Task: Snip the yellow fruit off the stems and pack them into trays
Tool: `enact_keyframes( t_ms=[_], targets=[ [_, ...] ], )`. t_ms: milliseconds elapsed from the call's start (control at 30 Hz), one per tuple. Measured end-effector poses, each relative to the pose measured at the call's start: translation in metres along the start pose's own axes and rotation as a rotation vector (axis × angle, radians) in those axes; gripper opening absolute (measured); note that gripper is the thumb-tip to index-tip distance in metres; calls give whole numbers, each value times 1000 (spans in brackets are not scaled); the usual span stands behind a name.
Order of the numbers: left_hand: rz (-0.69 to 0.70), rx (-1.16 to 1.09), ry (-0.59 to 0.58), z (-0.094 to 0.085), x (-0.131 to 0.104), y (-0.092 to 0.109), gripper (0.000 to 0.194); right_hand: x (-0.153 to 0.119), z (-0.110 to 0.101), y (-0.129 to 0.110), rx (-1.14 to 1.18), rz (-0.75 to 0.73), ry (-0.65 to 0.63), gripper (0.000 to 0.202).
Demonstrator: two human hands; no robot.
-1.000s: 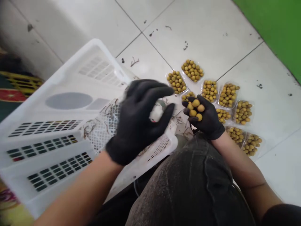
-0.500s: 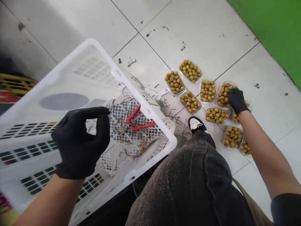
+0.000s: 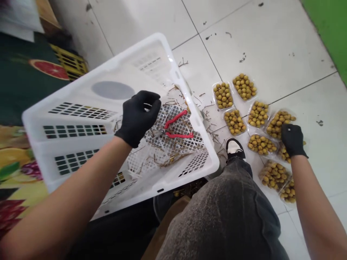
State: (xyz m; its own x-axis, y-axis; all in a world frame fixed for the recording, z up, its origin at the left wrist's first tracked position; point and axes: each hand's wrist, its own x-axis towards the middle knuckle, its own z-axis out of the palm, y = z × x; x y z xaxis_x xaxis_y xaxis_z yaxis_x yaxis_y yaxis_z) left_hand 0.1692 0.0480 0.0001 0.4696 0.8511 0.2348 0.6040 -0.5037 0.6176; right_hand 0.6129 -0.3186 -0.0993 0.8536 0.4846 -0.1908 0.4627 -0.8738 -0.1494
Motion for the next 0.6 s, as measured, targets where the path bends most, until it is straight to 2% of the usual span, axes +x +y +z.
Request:
enact_keyframes(
  t_ms=[133,233,367,467,567,600],
  targets=[
    [-39,-39,-16,26,25,-1,25,-14,3,-11,-48,39,-66,35],
    [29,-36,-78,47,39,0,39,-24,8,-12,-9,31,20,34],
    [31,16,-115,71,52,-8,47,-35,10,-7,173,-123,126,23],
    [-9,-28,-58,77,55,-19,31,-40,7,-11,275,-181,148,15],
    [-4,-81,47,72,49,-25,7,-44,4,-19,314,-186,134,12],
    [-5,-77,65,68,45,-25,7,-45,3,-22,314,-190,131,13]
  ],
)
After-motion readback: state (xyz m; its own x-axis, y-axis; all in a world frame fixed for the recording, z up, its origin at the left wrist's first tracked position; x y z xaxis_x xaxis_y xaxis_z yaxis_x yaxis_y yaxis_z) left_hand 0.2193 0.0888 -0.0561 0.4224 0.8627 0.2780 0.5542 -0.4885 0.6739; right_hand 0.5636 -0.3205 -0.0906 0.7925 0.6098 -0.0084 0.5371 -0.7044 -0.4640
